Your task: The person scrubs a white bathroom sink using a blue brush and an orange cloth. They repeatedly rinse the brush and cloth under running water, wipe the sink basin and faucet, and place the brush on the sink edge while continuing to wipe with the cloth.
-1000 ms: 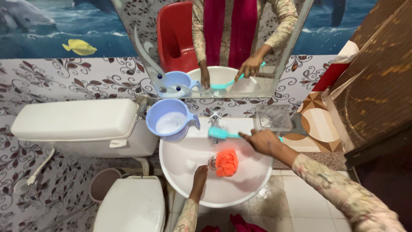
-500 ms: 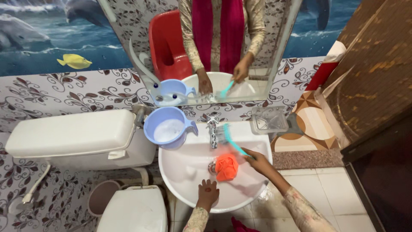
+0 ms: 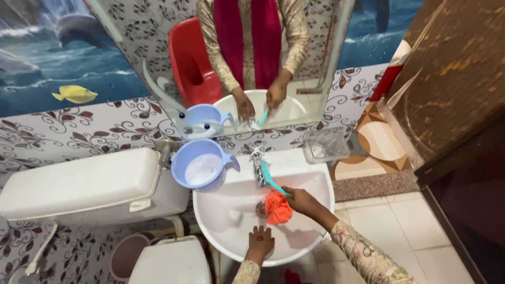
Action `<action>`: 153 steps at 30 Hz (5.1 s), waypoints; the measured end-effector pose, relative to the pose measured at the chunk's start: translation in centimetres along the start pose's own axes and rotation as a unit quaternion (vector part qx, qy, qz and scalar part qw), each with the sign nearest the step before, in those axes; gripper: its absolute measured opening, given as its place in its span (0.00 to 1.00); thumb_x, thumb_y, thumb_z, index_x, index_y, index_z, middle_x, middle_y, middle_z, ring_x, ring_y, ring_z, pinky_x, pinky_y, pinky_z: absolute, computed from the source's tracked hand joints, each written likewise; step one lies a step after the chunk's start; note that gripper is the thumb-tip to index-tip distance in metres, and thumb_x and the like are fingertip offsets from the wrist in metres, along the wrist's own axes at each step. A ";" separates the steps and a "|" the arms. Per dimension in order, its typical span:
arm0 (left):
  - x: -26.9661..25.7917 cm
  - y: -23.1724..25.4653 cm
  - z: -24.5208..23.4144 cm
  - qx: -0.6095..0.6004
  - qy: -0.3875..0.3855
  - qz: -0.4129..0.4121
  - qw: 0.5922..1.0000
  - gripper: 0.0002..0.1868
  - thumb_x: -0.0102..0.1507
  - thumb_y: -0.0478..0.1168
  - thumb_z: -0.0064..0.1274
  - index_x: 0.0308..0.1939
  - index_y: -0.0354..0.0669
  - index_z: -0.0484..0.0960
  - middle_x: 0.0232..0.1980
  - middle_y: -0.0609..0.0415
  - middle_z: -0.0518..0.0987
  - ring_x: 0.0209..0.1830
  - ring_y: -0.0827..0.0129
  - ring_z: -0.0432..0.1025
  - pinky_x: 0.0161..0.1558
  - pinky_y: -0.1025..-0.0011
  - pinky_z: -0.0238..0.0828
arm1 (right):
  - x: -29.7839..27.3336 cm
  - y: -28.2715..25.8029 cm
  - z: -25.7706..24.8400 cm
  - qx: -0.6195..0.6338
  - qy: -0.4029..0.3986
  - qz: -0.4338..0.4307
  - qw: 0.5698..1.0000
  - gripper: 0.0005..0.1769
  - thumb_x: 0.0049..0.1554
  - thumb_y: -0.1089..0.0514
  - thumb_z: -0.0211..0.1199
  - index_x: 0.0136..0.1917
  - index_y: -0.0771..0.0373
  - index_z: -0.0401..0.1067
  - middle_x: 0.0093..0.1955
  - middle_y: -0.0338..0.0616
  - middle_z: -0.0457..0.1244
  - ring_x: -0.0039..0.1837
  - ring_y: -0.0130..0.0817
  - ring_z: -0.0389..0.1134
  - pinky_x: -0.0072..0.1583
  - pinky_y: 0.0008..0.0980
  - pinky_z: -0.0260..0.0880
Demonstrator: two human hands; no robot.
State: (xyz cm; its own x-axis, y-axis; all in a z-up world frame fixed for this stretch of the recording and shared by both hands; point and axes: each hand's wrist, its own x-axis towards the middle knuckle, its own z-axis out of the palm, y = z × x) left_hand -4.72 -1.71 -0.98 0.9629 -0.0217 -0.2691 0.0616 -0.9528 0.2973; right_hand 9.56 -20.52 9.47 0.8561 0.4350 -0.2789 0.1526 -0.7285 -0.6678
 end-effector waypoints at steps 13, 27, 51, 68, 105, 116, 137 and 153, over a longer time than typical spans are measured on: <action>-0.9 -0.4 0.3 -0.014 0.053 0.052 0.997 0.20 0.63 0.47 0.54 0.55 0.42 0.76 0.61 0.41 0.72 0.65 0.41 0.61 0.58 0.44 0.60 | -6.5 -7.0 -15.1 -0.128 0.117 0.024 0.985 0.27 0.63 0.43 0.52 0.75 0.37 0.63 0.50 0.55 0.71 0.51 0.53 0.74 0.54 0.48 0.73; -1.6 -1.3 -1.2 0.001 0.096 0.083 0.992 0.19 0.62 0.48 0.56 0.52 0.42 0.77 0.56 0.41 0.74 0.60 0.40 0.63 0.53 0.42 0.61 | -6.5 -9.5 -12.2 -0.314 0.182 -0.061 0.930 0.30 0.60 0.48 0.54 0.75 0.34 0.60 0.42 0.54 0.67 0.39 0.52 0.71 0.40 0.51 0.71; -1.2 -1.4 -0.7 -0.022 0.100 0.070 0.992 0.17 0.61 0.48 0.56 0.48 0.43 0.79 0.51 0.46 0.75 0.54 0.50 0.68 0.47 0.49 0.66 | -4.8 -4.5 -9.5 -0.170 0.264 0.042 0.949 0.28 0.59 0.52 0.55 0.73 0.39 0.65 0.54 0.54 0.62 0.46 0.57 0.70 0.51 0.52 0.72; -0.6 -1.6 -0.4 -0.018 -0.014 0.049 0.999 0.17 0.66 0.49 0.51 0.51 0.42 0.76 0.55 0.45 0.75 0.57 0.47 0.67 0.55 0.47 0.65 | -2.7 -4.0 -13.4 -0.131 0.301 0.057 0.943 0.21 0.61 0.53 0.54 0.67 0.42 0.73 0.57 0.51 0.67 0.53 0.57 0.70 0.55 0.51 0.71; -0.3 -1.2 -2.4 -0.121 0.188 0.211 0.952 0.15 0.58 0.35 0.60 0.49 0.38 0.80 0.52 0.42 0.78 0.53 0.48 0.71 0.50 0.53 0.70 | 3.9 -2.9 -3.2 -0.161 0.169 0.055 0.971 0.27 0.64 0.51 0.47 0.75 0.38 0.63 0.45 0.57 0.70 0.47 0.57 0.72 0.50 0.55 0.71; 0.1 -1.4 -1.8 -0.145 0.216 0.201 0.944 0.15 0.58 0.35 0.58 0.48 0.37 0.79 0.51 0.42 0.78 0.53 0.46 0.71 0.49 0.51 0.68 | 4.3 -0.2 -4.0 -0.151 0.194 0.048 0.968 0.21 0.64 0.47 0.48 0.68 0.45 0.70 0.48 0.57 0.70 0.51 0.57 0.71 0.54 0.53 0.71; 0.0 -0.1 -4.8 0.010 0.351 0.047 0.935 0.20 0.61 0.37 0.50 0.58 0.45 0.75 0.65 0.55 0.73 0.63 0.59 0.67 0.68 0.41 0.53 | -0.1 4.1 1.5 -0.239 0.063 0.074 0.966 0.22 0.68 0.47 0.37 0.58 0.60 0.68 0.44 0.58 0.71 0.48 0.58 0.73 0.51 0.57 0.71; -0.2 -0.5 -4.0 0.025 0.344 0.024 0.938 0.19 0.61 0.38 0.54 0.57 0.43 0.75 0.61 0.51 0.74 0.66 0.55 0.66 0.67 0.39 0.56 | -2.8 6.1 0.3 -0.186 0.117 0.110 0.969 0.21 0.67 0.50 0.39 0.62 0.66 0.63 0.42 0.59 0.70 0.46 0.58 0.72 0.48 0.54 0.71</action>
State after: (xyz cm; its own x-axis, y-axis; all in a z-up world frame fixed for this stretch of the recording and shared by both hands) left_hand -3.85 -0.04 2.58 0.9072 0.1196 0.4032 0.0183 -0.9690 0.2462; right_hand 7.92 -26.07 5.97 0.9702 0.1475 -0.1921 0.0841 -0.9490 -0.3039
